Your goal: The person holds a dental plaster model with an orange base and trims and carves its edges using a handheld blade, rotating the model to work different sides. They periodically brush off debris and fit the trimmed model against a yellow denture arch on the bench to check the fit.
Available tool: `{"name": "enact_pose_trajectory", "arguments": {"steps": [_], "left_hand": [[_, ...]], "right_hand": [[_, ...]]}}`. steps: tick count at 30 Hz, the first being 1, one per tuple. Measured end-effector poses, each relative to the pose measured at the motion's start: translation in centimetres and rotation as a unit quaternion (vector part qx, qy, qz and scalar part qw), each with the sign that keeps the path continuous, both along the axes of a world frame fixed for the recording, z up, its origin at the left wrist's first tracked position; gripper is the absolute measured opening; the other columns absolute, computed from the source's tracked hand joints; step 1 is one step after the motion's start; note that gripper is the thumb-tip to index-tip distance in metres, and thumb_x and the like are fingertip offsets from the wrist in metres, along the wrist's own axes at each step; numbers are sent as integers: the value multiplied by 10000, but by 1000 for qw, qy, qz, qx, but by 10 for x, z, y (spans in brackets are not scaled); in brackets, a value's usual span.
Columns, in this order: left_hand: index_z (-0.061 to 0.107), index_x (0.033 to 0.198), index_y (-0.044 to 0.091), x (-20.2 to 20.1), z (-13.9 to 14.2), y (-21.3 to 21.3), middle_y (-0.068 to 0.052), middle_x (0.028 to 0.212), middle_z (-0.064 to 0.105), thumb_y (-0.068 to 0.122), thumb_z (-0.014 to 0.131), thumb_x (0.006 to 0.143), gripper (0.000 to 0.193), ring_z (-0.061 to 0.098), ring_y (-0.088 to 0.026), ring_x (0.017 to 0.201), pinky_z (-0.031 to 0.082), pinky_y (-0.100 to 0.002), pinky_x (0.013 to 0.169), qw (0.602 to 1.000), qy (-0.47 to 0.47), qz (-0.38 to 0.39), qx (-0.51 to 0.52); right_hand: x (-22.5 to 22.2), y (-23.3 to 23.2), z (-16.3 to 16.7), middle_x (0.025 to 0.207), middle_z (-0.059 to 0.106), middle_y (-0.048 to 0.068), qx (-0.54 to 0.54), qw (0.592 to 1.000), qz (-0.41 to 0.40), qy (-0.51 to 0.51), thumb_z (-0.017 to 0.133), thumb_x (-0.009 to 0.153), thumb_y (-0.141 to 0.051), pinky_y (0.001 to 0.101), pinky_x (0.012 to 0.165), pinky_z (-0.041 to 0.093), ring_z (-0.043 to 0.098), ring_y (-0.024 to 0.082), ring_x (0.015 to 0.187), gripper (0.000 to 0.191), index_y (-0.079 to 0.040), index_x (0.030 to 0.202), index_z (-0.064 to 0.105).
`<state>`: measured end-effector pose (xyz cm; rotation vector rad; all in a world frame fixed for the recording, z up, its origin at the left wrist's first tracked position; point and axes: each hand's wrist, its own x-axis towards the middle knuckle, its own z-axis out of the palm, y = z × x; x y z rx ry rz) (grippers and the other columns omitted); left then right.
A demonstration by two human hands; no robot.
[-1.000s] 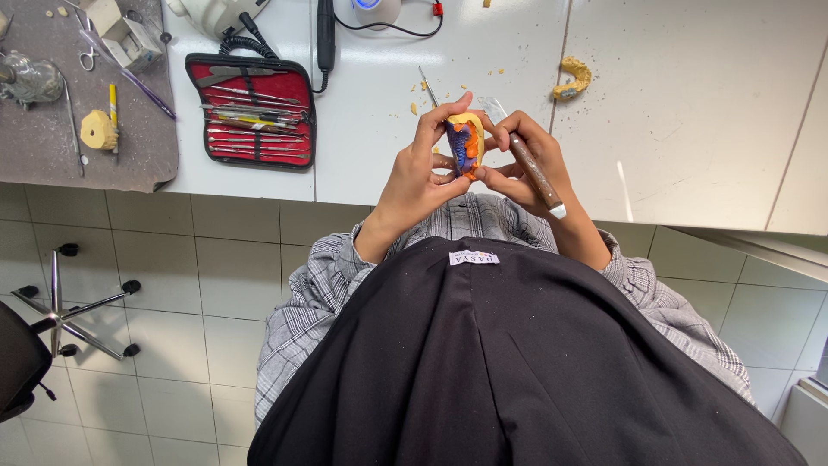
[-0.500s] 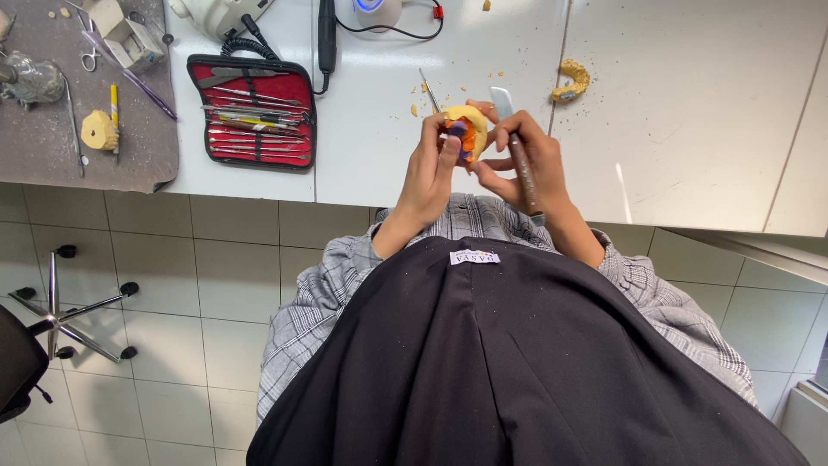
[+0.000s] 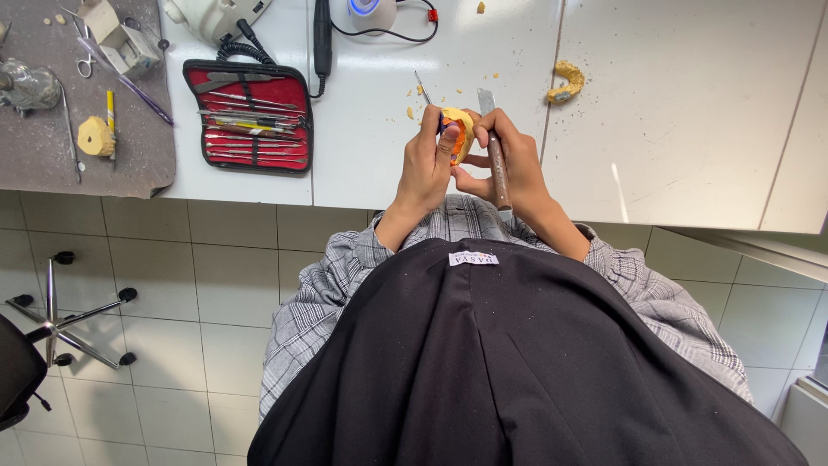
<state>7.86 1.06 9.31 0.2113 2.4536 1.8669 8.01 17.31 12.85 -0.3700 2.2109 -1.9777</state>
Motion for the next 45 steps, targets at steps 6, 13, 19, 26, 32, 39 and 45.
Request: {"name": "enact_pose_trajectory", "arguments": {"steps": [6, 13, 19, 26, 32, 39, 45], "left_hand": [[462, 1159, 56, 2, 2, 0, -166, 870, 663, 469, 444, 1122, 415, 719, -314, 777, 538, -394, 659, 998, 27, 15, -52], [454, 1132, 42, 2, 7, 3, -187, 819, 638, 448, 458, 1110, 407, 686, -374, 725, 504, -432, 604, 995, 27, 34, -93], [429, 1113, 30, -2, 12, 6, -173, 758, 628, 483, 439, 1098, 454, 696, -337, 663, 507, -415, 554, 995, 8, 56, -80], [472, 1072, 34, 7, 15, 0, -153, 741, 654, 468, 474, 1088, 434, 734, -282, 653, 527, -373, 552, 999, -30, 28, -15], [474, 1025, 44, 12, 15, 4, -143, 781, 651, 412, 531, 1116, 383, 730, -257, 705, 540, -366, 594, 998, 12, 10, -66], [453, 1052, 29, 15, 12, 9, -148, 772, 636, 389, 509, 1105, 368, 709, -299, 692, 512, -384, 576, 999, 4, 21, -43], [428, 1034, 34, 14, 7, 11, -150, 728, 600, 388, 515, 1096, 370, 680, -289, 629, 499, -388, 548, 998, 3, 51, -47]], "right_hand": [[-1, -2, 7, 1335, 592, 203, 50, 997, 19, 52, 860, 786, -61, 362, 912, 665, 677, 203, 1115, 535, -43, 1021, 381], [0, 0, -8, 1243, 539, 181, 73, 991, 44, 103, 852, 832, -57, 319, 774, 693, 625, 283, 1279, 535, -22, 1088, 384], [2, 0, -19, 1002, 596, 120, 191, 977, 36, 90, 831, 887, -62, 358, 763, 667, 713, 209, 901, 465, -37, 1115, 426], [-7, 19, 3, 1550, 485, 285, 27, 990, 122, 60, 839, 896, -154, 356, 930, 684, 664, 305, 1279, 525, -58, 1042, 344], [-12, 25, 3, 1265, 622, 211, 92, 979, 132, 124, 920, 811, -191, 382, 916, 685, 570, 362, 1411, 609, -63, 1013, 360], [-6, 18, 2, 1481, 514, 256, 51, 987, 127, 78, 830, 830, -93, 323, 827, 704, 665, 270, 1228, 548, -52, 1054, 331], [3, 8, 1, 1537, 495, 274, 90, 983, 59, 148, 826, 839, -121, 305, 754, 679, 729, 225, 1032, 542, -43, 1063, 338]]}}
